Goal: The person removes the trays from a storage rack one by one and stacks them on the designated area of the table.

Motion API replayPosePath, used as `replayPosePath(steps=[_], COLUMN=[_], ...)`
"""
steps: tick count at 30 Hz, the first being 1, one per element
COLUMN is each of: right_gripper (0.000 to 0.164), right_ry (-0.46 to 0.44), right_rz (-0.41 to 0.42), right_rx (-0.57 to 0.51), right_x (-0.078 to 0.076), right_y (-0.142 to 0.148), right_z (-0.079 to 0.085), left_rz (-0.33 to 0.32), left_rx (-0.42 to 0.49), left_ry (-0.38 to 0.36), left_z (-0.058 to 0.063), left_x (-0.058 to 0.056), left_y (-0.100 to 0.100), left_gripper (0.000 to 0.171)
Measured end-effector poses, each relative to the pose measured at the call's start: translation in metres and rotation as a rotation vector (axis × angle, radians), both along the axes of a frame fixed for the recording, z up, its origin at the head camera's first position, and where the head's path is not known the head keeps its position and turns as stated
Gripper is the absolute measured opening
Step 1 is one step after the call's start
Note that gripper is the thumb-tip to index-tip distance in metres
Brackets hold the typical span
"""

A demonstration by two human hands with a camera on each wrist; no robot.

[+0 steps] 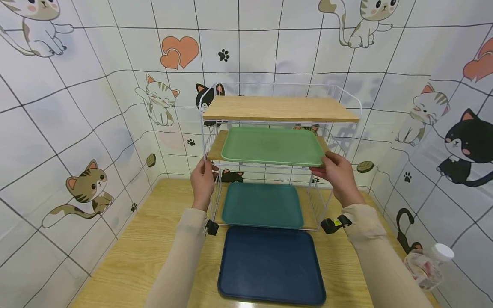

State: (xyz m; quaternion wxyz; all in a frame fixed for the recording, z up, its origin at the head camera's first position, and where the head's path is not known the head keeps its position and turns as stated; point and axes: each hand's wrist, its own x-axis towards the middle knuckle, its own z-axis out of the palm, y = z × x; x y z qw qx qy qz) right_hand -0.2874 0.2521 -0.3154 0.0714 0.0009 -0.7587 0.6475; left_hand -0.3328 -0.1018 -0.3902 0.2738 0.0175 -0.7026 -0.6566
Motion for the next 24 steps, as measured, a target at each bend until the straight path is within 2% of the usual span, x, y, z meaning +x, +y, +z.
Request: replayPosePath(steps=[12,24], right_gripper=[0.059,0.060], right_ry=[-0.001,-0.044], right_rz=[-0.034,0.093], right_rx=[-0.043,-0.117], right_x=[-0.0084,-0.0036], right_y=[-0.0015,0.0006], right_z=[-0.0024,0.0029], left_rz=[0.000,0.004], left_rx=[-0.011,-0.019], left_ry=[-0.011,-0.005], left_z=[-0.0029,-0.0031], left_x=[-0.0014,-0.0011], left_y=[-0.0008,-0.0015], left_gripper=[0.038,0.039])
